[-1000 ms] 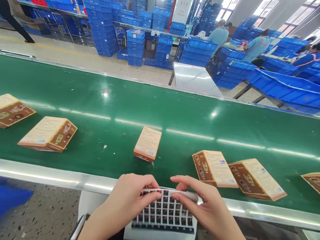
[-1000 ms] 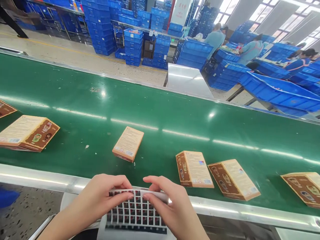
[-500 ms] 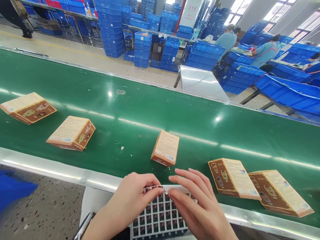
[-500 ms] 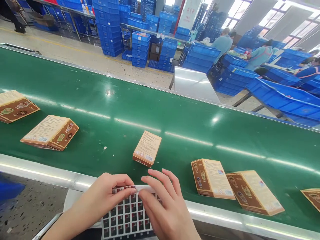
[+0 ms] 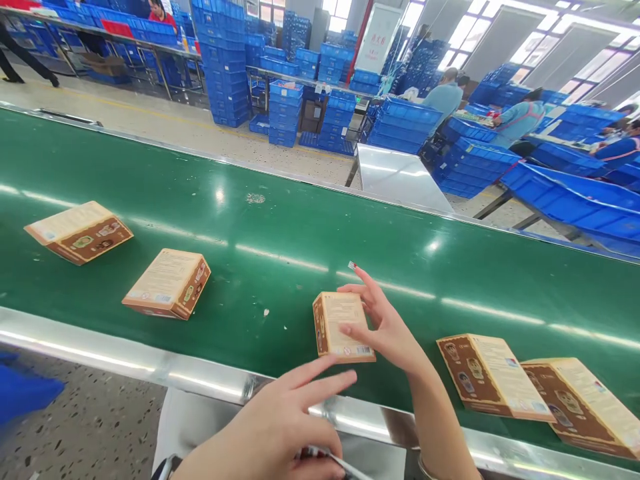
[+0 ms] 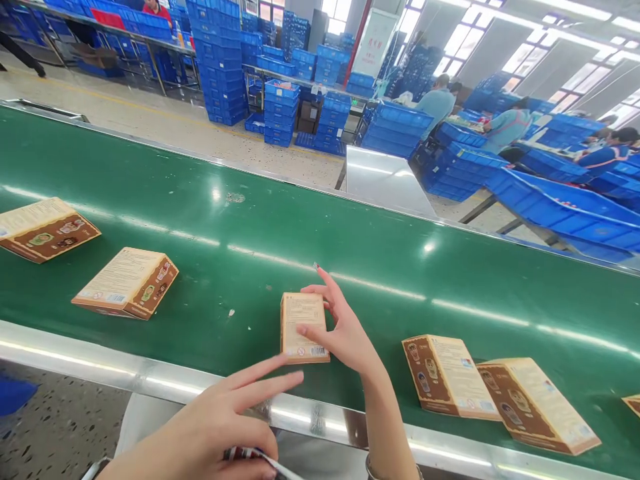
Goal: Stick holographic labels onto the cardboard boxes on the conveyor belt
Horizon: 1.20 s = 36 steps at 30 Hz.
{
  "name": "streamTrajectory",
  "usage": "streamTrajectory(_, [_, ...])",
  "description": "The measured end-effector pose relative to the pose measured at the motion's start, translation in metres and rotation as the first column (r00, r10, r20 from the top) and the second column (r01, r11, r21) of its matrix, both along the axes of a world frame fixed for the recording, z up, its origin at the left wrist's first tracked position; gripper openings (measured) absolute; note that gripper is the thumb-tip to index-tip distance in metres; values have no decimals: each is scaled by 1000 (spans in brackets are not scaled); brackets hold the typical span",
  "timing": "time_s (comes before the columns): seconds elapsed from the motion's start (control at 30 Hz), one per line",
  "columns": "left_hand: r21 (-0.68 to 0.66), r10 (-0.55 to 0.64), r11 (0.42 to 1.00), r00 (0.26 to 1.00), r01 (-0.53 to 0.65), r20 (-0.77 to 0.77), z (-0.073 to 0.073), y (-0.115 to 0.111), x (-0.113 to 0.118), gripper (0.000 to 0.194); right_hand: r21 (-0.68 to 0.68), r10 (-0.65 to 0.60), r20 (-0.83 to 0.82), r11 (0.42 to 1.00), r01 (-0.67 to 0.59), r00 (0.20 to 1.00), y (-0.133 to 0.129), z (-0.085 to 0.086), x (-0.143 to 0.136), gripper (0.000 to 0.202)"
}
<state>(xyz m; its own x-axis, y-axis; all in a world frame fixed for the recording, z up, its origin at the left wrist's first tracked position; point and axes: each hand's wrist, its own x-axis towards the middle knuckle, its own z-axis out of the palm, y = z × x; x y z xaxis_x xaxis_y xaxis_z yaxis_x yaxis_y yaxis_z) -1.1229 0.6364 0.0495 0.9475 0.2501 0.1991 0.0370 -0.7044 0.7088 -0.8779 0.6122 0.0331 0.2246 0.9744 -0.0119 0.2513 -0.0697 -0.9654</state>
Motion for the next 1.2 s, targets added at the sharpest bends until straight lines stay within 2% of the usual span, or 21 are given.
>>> streamTrajectory(0.07, [56,43,998,999,-41,-33,-2,1,1,6,43,-47,-38,998,48,998,-4,3,-7,78])
streamTrajectory(0.1, [74,56,996,997,-51,-59,-4,1,3,6,66,-133,-66,988,138,989,-7,5,-10,68])
streamTrajectory(0.2, [94,36,995,990,-23,-135,-11,-1,7,8,36,-456,-186,882,470,870,-18,6,-19,44])
streamTrajectory(0.3, [92,6,996,988,9,-156,-15,-4,12,9,-106,-608,-259,790,603,751,-28,6,-27,46])
streamTrajectory(0.37, [93,2,996,989,12,-148,-16,-6,15,10,-153,-648,-277,759,633,710,-33,7,-32,46])
streamTrajectory(0.5, [76,-13,997,993,22,-116,-16,-9,20,11,-154,-697,-275,711,686,662,-35,10,-35,43])
streamTrajectory(0.8, [122,-45,991,994,57,-99,-20,-15,30,12,-130,-733,-225,675,726,641,-41,11,-27,42])
streamTrajectory(1.0, [93,-86,991,986,99,-142,-14,-14,36,14,-58,-741,-75,671,739,667,-49,4,-20,44])
streamTrajectory(1.1, [61,-74,995,989,83,-131,-21,-14,36,12,-28,-750,8,661,750,661,-52,0,-10,44])
streamTrajectory(1.2, [39,-43,998,992,48,-115,-28,-13,33,8,6,-783,78,619,785,617,-54,1,3,60])
